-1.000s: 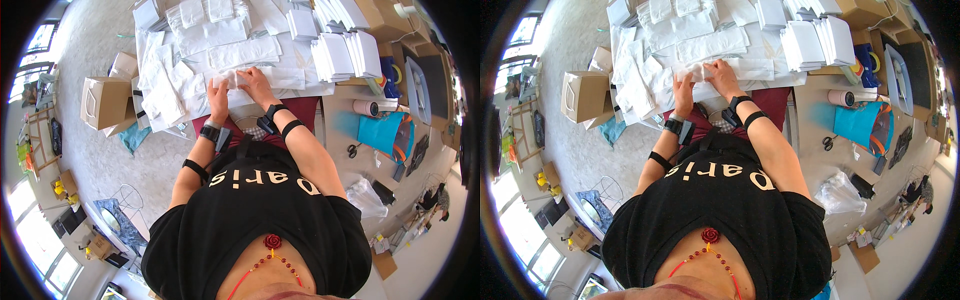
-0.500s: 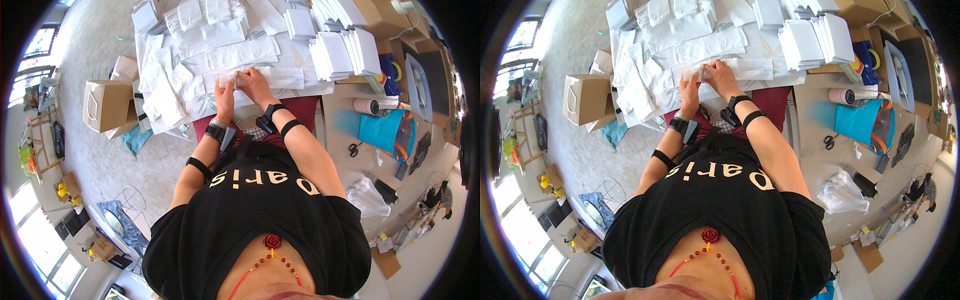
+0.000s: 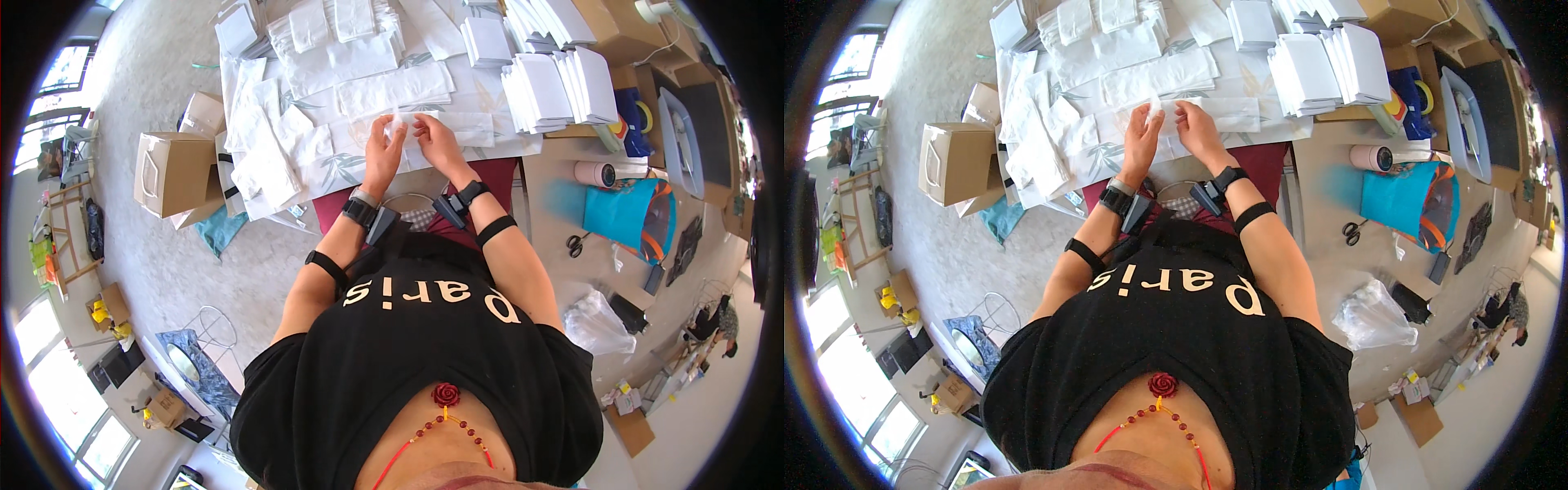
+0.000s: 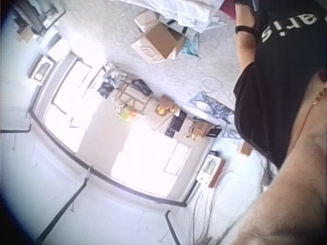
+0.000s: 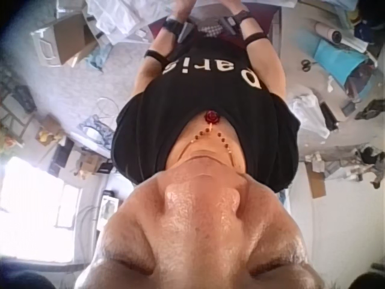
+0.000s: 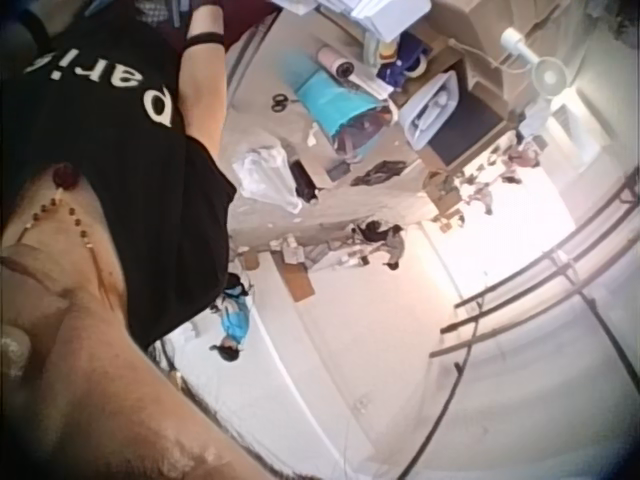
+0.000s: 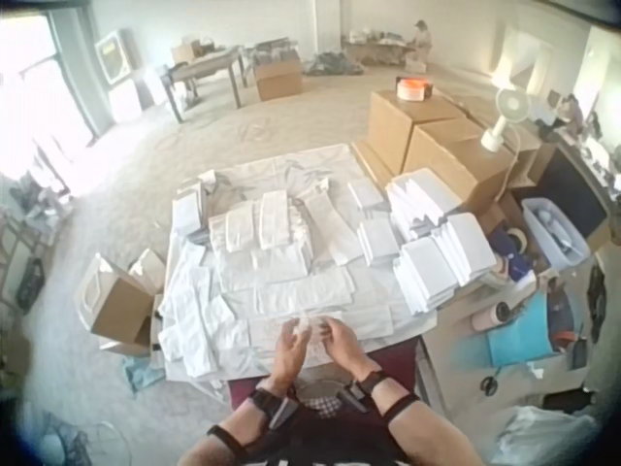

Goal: The person picks up, folds, and stacks paper slips onto a table, handling items one at a time by hand.

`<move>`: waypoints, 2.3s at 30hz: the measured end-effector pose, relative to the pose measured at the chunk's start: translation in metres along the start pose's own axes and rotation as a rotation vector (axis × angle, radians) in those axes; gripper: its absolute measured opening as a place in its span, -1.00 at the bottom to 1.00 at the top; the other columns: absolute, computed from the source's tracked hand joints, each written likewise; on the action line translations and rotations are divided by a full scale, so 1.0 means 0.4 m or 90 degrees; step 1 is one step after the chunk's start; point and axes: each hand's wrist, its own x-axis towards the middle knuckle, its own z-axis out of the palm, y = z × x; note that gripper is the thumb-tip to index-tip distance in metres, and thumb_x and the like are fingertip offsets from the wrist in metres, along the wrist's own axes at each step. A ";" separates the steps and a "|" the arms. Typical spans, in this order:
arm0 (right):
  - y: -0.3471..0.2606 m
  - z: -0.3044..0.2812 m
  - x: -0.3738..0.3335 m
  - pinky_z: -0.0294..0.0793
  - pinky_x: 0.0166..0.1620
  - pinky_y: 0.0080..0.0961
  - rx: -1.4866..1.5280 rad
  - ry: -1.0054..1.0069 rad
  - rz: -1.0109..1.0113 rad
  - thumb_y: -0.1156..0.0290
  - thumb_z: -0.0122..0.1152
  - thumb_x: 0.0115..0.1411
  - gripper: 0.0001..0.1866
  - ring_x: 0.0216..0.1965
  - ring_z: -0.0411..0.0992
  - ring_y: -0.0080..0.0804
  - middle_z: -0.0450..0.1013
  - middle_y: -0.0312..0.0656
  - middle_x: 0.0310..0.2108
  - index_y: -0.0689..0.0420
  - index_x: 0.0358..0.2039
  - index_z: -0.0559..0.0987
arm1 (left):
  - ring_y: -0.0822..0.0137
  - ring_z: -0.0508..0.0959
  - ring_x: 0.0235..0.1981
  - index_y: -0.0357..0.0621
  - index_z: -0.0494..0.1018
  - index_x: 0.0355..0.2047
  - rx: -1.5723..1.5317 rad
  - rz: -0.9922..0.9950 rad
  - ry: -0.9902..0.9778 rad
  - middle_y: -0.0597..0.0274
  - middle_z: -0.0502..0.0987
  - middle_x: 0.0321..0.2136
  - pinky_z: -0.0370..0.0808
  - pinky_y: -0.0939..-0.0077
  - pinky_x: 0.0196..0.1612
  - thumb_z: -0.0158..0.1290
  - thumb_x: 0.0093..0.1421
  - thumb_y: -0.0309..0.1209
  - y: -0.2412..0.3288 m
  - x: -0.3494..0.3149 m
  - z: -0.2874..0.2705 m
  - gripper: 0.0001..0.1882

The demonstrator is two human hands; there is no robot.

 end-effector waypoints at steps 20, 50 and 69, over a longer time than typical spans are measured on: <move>0.028 -0.032 0.005 0.56 -0.14 -0.09 -0.176 0.176 0.036 0.53 0.26 0.18 -0.66 -0.27 0.59 0.10 0.60 0.06 -0.35 0.25 -0.01 0.52 | 0.06 0.31 0.39 -0.37 0.25 0.36 -0.262 -0.102 0.058 -0.12 0.33 0.34 0.30 0.16 0.38 -0.20 0.53 0.05 -0.020 0.011 -0.060 -0.29; -0.020 0.031 -0.020 0.48 0.03 -0.13 -0.228 0.080 -0.160 0.68 0.20 0.18 -0.68 -0.02 0.44 0.13 0.40 0.06 -0.07 0.20 -0.04 0.45 | 0.05 -0.08 0.56 0.05 0.08 0.51 0.706 0.368 -0.230 0.04 0.00 0.53 -0.24 -0.13 0.51 -0.02 0.36 0.11 -0.045 -0.031 -0.064 -0.18; 0.026 0.029 -0.016 0.45 0.06 -0.05 -0.171 0.059 -0.113 0.59 0.16 0.24 -0.71 -0.02 0.40 0.16 0.41 0.11 -0.09 0.25 -0.02 0.44 | 0.01 0.58 -0.10 -0.15 0.58 -0.29 0.641 0.403 -0.242 0.10 0.58 -0.24 0.58 0.11 -0.06 0.18 0.14 -0.34 0.043 0.327 0.173 -0.82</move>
